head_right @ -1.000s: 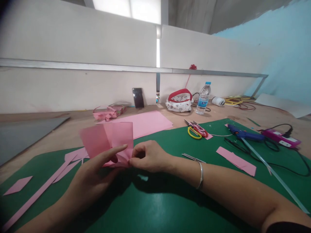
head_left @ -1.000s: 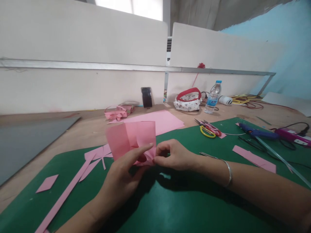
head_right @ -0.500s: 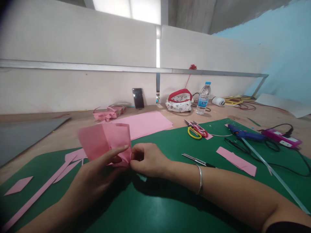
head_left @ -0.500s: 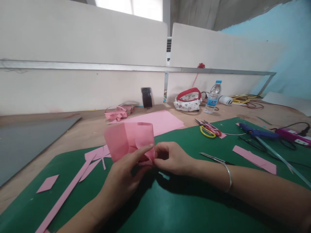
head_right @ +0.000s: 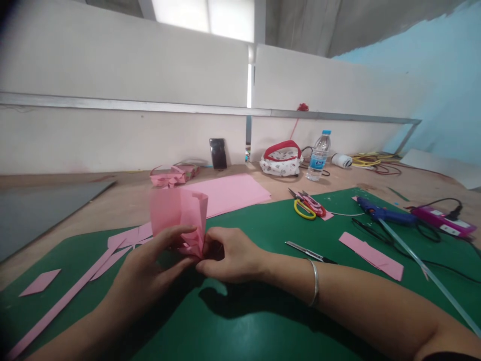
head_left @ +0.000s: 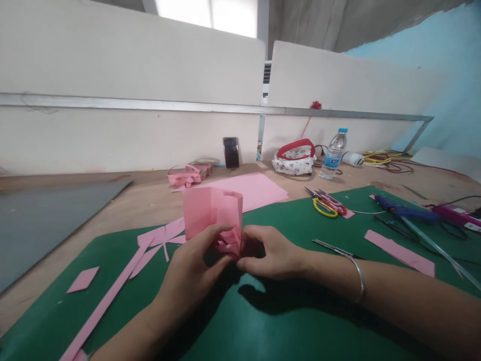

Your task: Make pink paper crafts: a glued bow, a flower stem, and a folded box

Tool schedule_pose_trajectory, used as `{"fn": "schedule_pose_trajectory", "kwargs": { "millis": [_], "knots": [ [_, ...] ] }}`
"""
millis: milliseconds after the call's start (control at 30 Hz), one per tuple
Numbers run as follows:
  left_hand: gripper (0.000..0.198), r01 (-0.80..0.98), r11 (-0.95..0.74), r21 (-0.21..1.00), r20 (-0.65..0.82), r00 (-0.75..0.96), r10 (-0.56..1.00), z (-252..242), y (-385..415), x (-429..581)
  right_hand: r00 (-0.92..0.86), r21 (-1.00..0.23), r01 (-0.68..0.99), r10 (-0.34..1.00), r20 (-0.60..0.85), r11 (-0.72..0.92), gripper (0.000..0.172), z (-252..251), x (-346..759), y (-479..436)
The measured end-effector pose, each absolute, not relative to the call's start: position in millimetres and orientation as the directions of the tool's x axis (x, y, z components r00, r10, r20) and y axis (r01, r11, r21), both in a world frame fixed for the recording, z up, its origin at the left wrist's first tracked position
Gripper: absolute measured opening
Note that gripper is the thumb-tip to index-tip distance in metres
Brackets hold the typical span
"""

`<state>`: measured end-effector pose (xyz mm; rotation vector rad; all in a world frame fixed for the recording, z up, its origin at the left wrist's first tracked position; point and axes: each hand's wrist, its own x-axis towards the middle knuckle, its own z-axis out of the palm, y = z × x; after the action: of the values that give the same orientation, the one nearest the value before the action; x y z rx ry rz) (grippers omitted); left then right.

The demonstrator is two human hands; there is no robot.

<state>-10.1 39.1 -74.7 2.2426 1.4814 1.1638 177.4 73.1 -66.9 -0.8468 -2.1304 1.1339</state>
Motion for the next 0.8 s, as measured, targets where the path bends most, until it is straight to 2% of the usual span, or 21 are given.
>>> {"fn": "schedule_pose_trajectory", "kwargs": {
  "millis": [200, 300, 433, 633, 800],
  "knots": [
    [0.029, 0.602, -0.363, 0.711, 0.408, 0.067, 0.91, -70.8, 37.9, -8.1, -0.611, -0.951, 0.197, 0.788, 0.072, 0.239, 0.026, -72.0, 174.1, 76.5],
    [0.026, 0.544, -0.39, 0.743, 0.411, 0.088, 0.907, -69.8, 38.4, -8.6, -0.632, -0.975, 0.157, 0.775, 0.024, 0.158, 0.025, -72.9, 173.0, 78.3],
    [0.035, 0.524, -0.441, 0.729, 0.428, 0.154, 0.891, -71.1, 39.8, -10.1, -0.63, -0.99, 0.13, 0.776, -0.04, 0.055, 0.012, -71.0, 172.4, 79.9],
    [0.039, 0.578, -0.471, 0.666, 0.477, 0.155, 0.865, -75.1, 40.5, -9.5, -0.587, -0.981, 0.181, 0.808, -0.056, 0.064, 0.01, -69.1, 172.3, 78.5],
    [0.022, 0.598, -0.524, 0.606, 0.534, 0.182, 0.825, -79.2, 38.7, -8.4, -0.489, -0.977, 0.21, 0.868, -0.086, 0.022, 0.013, -69.8, 171.3, 79.6]
  ]
}}
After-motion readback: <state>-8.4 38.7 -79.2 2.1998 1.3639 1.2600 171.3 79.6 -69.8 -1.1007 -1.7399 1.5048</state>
